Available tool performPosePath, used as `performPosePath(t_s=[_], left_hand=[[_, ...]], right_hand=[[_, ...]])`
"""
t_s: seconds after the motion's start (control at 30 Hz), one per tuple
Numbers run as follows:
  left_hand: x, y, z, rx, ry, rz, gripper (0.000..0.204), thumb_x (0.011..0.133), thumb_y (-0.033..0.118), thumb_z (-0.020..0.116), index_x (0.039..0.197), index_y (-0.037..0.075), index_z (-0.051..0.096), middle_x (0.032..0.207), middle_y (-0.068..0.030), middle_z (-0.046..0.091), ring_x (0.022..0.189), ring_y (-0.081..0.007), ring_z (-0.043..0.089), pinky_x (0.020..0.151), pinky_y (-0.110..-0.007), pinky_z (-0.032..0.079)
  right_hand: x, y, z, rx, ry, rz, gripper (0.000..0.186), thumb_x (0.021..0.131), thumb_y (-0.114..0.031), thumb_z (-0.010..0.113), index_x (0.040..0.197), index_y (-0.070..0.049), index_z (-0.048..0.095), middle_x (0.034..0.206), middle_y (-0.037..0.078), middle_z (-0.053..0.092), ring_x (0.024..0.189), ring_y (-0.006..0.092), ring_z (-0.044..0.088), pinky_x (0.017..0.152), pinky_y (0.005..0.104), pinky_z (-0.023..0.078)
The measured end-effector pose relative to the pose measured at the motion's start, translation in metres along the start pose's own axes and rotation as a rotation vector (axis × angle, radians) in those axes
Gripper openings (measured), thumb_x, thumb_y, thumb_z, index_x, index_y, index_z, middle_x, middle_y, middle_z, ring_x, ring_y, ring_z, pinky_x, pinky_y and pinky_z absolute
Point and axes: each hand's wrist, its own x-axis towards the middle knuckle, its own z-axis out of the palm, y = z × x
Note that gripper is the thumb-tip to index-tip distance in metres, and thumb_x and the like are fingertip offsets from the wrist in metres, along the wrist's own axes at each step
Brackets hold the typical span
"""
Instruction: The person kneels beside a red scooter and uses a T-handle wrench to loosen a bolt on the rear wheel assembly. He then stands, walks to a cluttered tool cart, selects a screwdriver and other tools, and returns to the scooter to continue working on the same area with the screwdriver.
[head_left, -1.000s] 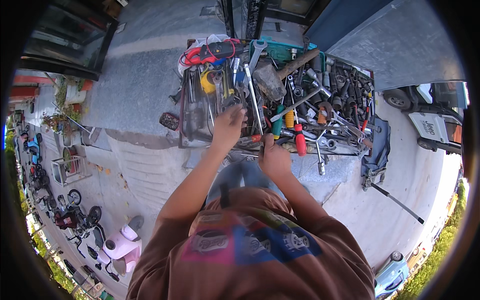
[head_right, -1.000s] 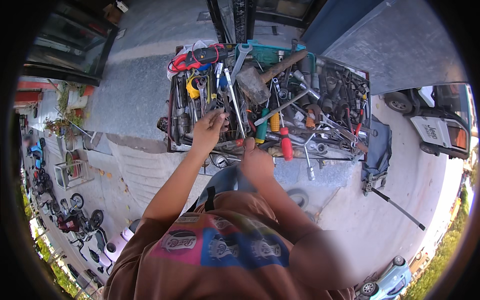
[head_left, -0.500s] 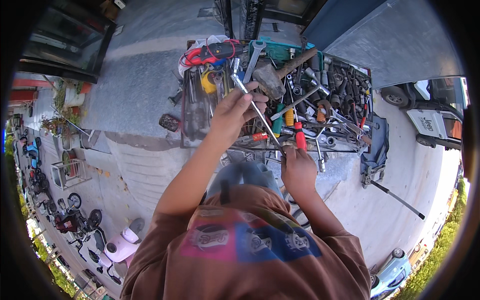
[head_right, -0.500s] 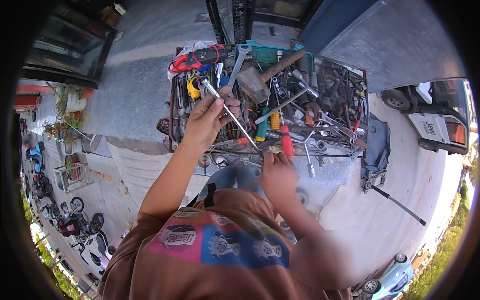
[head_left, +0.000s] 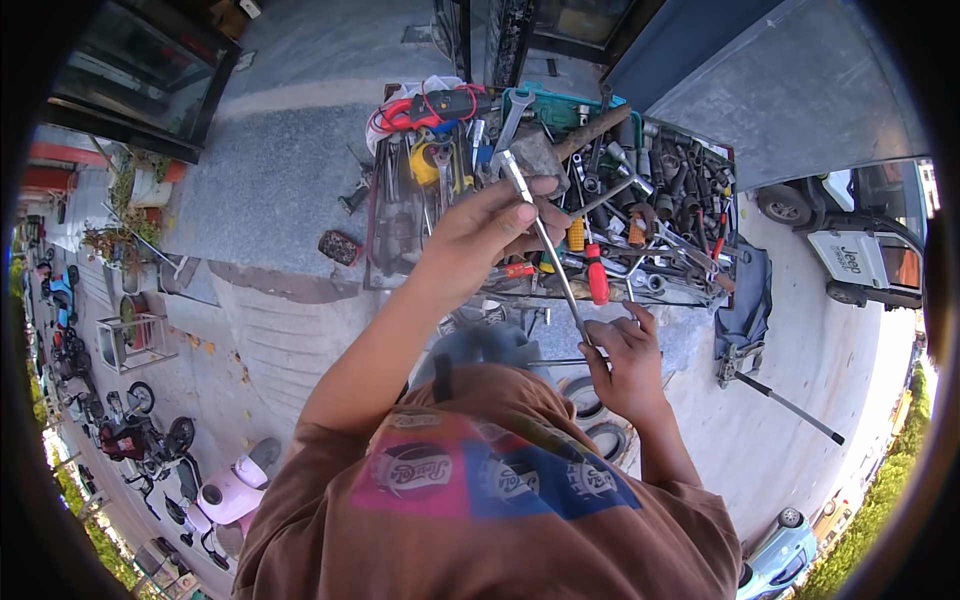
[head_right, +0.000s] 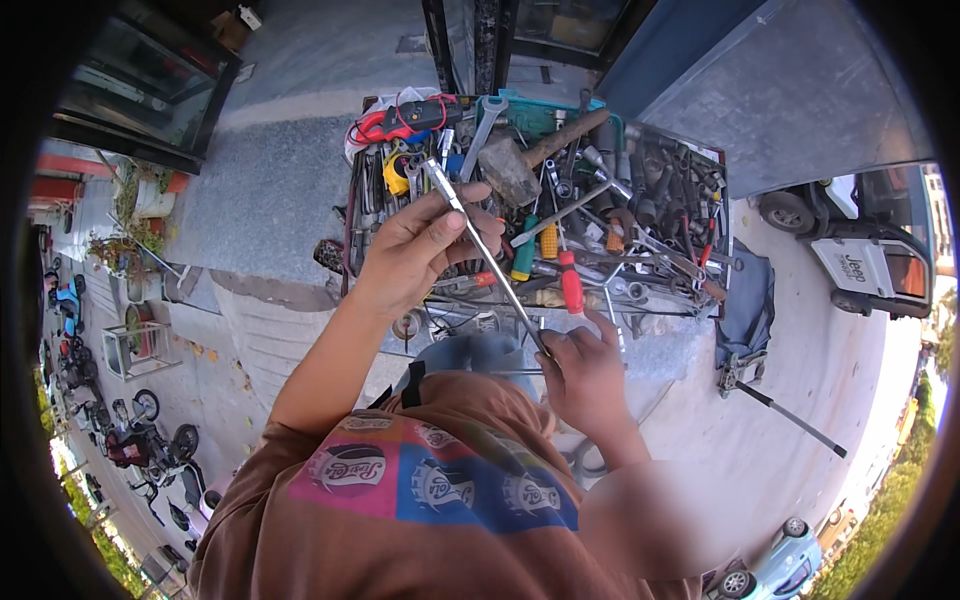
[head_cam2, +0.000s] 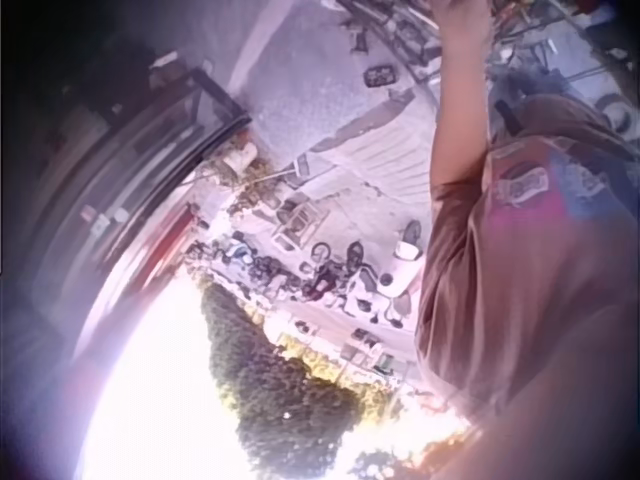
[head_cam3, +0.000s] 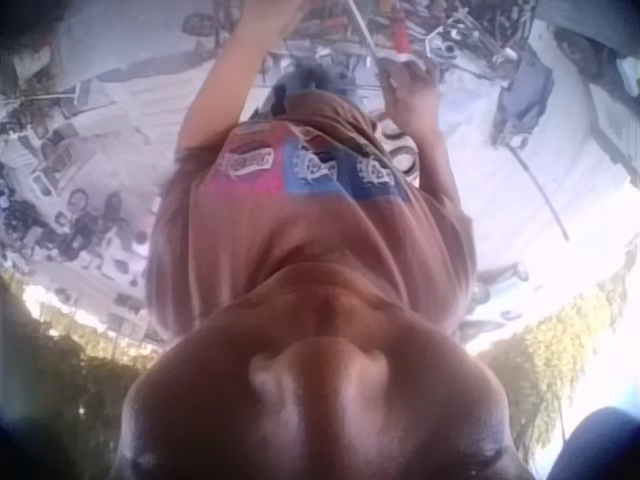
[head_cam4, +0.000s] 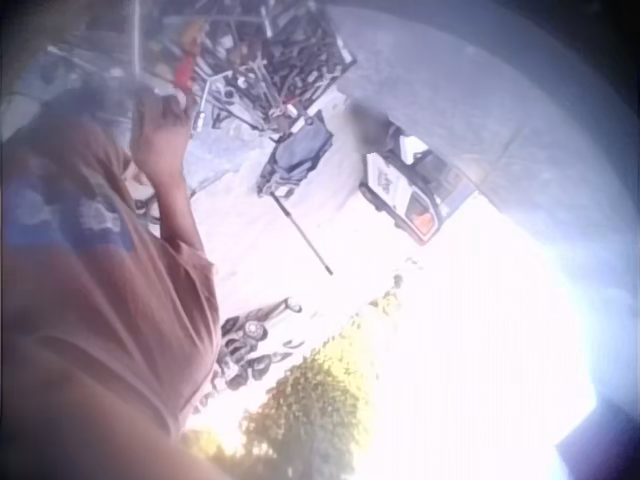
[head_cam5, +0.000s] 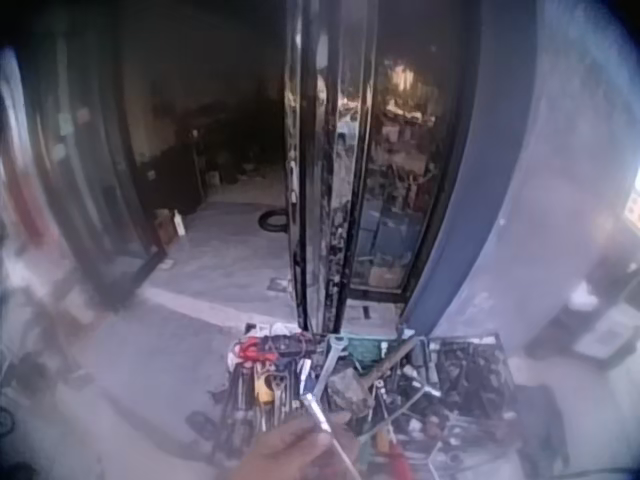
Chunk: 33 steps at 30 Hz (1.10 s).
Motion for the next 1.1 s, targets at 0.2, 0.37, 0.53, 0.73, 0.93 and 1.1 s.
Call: performPosePath(t_s=[0.2, 0.37, 0.53, 0.73, 0.93, 1.1], left_hand=[[0.012, 0.002, 0.012, -0.078, 0.321, -0.135, 0.029, 0.090, 0.017, 0.068, 0.114, 0.002, 0.062, 0.096, -0.0082, 0.069, 0.088, -0.0171, 0.068, 0.080, -0.031, 0.057], [0.011, 0.006, 0.019, -0.010, 0.415, 0.021, 0.018, 0.082, 0.014, 0.077, 0.089, 0.009, 0.061, 0.083, -0.0029, 0.068, 0.072, -0.0085, 0.065, 0.063, -0.020, 0.054], [0.012, 0.006, 0.024, 0.000, 0.433, 0.096, 0.024, 0.078, 0.008, 0.080, 0.082, 0.007, 0.056, 0.074, -0.0022, 0.065, 0.062, -0.0058, 0.059, 0.055, -0.019, 0.049], [0.014, 0.001, 0.028, 0.055, 0.449, 0.193, 0.027, 0.078, 0.007, 0.080, 0.077, 0.007, 0.053, 0.068, 0.0006, 0.061, 0.055, -0.0032, 0.053, 0.048, -0.018, 0.040], [0.019, -0.010, 0.026, 0.304, 0.475, 0.329, 0.031, 0.077, 0.008, 0.080, 0.075, 0.009, 0.050, 0.064, 0.0029, 0.057, 0.054, -0.0016, 0.051, 0.048, -0.017, 0.039], [0.018, -0.001, 0.033, 0.469, 0.523, 0.342, 0.030, 0.076, 0.009, 0.081, 0.073, 0.007, 0.051, 0.062, 0.0043, 0.054, 0.054, 0.0006, 0.046, 0.046, -0.017, 0.033]], right_hand=[[-0.002, 0.028, -0.014, 1.354, -0.469, 0.511, 0.031, 0.080, -0.006, 0.066, 0.106, 0.010, 0.061, 0.070, 0.004, 0.063, 0.074, 0.0174, 0.060, 0.093, 0.0422, 0.043], [-0.010, 0.046, 0.039, 2.313, -0.127, 0.425, 0.041, 0.095, -0.024, 0.047, 0.124, 0.005, 0.051, 0.060, -0.001, 0.042, 0.055, 0.0124, 0.040, 0.070, 0.0322, 0.047], [-0.016, 0.029, 0.058, 2.796, -0.080, 0.561, 0.048, 0.101, -0.041, 0.037, 0.119, 0.002, 0.051, 0.065, 0.003, 0.045, 0.047, 0.0098, 0.040, 0.047, 0.0254, 0.039], [-0.022, 0.026, 0.078, 2.887, 0.006, 0.663, 0.049, 0.101, -0.044, 0.037, 0.103, 0.001, 0.054, 0.070, 0.007, 0.049, 0.046, 0.0086, 0.043, 0.042, 0.0214, 0.038], [-0.028, 0.038, 0.093, 2.781, 0.042, 0.992, 0.042, 0.103, -0.033, 0.035, 0.104, 0.004, 0.054, 0.069, 0.009, 0.053, 0.042, 0.0064, 0.043, 0.039, 0.0196, 0.040], [-0.024, 0.034, 0.089, 2.616, -0.251, 1.145, 0.042, 0.101, -0.017, 0.034, 0.129, 0.014, 0.040, 0.072, 0.015, 0.059, 0.035, 0.0086, 0.044, 0.036, 0.0208, 0.042]])
